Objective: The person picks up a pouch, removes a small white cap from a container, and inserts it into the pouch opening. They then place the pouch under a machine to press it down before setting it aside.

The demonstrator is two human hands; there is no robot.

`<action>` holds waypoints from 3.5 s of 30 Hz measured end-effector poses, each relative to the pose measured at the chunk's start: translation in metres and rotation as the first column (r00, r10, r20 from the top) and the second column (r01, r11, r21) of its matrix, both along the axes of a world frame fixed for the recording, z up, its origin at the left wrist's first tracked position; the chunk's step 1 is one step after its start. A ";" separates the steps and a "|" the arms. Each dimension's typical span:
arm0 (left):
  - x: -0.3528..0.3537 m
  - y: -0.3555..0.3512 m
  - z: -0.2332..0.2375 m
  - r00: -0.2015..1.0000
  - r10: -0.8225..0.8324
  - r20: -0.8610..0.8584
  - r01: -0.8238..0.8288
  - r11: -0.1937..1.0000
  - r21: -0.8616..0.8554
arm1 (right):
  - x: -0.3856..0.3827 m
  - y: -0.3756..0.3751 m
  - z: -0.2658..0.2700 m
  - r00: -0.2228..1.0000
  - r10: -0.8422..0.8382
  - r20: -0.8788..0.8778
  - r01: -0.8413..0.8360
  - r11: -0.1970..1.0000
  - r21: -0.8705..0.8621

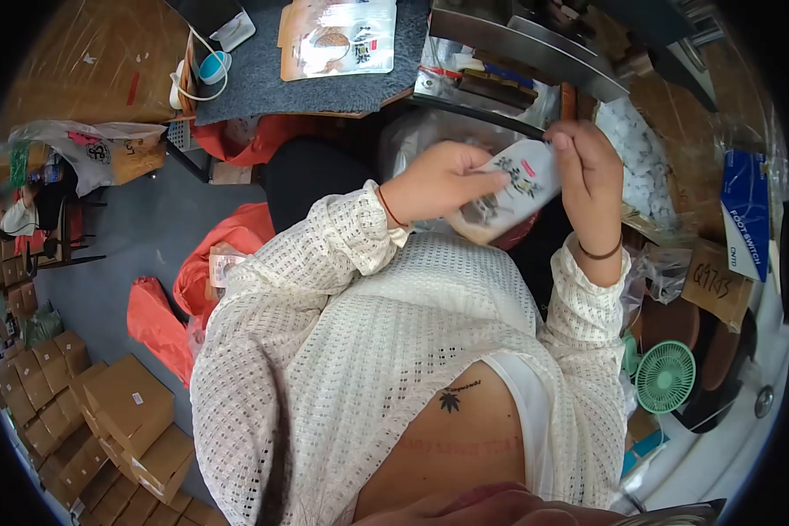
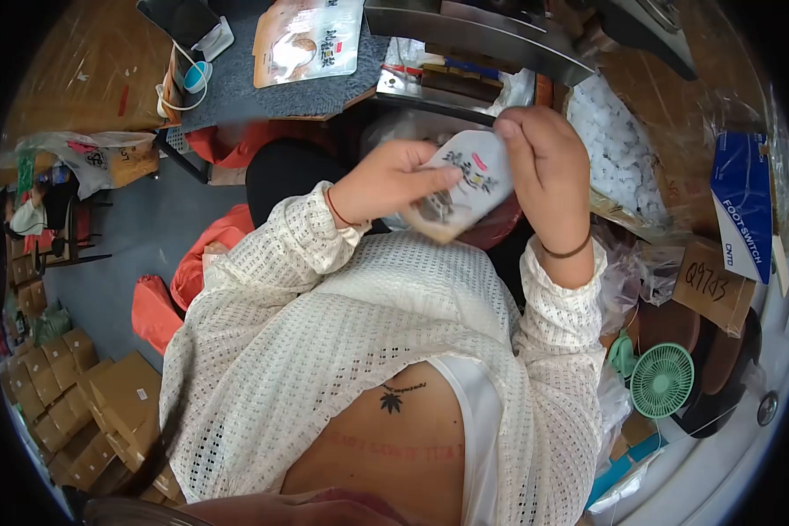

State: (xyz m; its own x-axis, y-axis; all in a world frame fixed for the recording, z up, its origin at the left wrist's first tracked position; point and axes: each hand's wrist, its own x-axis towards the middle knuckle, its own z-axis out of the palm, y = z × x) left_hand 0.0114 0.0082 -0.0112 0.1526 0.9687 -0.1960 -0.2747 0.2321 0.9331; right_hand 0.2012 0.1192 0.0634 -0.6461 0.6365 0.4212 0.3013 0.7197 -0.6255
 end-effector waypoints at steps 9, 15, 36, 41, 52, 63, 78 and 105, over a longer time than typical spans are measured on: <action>-0.011 0.024 -0.002 0.997 -0.067 0.024 0.067 0.998 0.018 | 0.039 0.014 0.000 0.991 -0.115 0.061 0.105 0.982 0.157; -0.034 0.061 -0.016 0.980 0.081 0.180 -0.065 0.994 -0.089 | 0.029 -0.006 -0.010 0.998 -0.055 -0.020 0.047 0.955 -0.294; -0.055 -0.009 -0.004 0.766 0.322 -0.557 -0.167 0.936 0.311 | -0.006 -0.012 -0.012 0.996 0.035 -0.086 -0.050 0.984 -0.172; -0.014 -0.004 0.014 0.939 0.176 -0.297 -0.160 0.984 0.077 | -0.021 -0.012 -0.015 0.978 -0.068 -0.195 0.027 0.979 -0.202; -0.008 0.028 -0.011 0.990 -0.072 0.121 0.078 0.996 -0.044 | 0.080 0.037 -0.011 0.850 -0.436 0.294 0.292 0.857 0.425; -0.068 0.045 -0.004 0.803 0.453 -0.388 -0.437 0.890 0.134 | 0.107 0.082 -0.046 0.852 -0.364 0.377 0.221 0.902 0.370; -0.092 -0.015 -0.008 0.722 0.446 -0.528 -0.263 0.884 0.387 | 0.082 0.066 -0.030 0.878 -0.468 0.100 0.386 0.816 0.431; -0.031 0.050 -0.010 0.974 0.067 0.218 -0.040 0.991 -0.127 | 0.062 0.013 -0.018 0.983 -0.177 -0.051 0.137 0.889 -0.437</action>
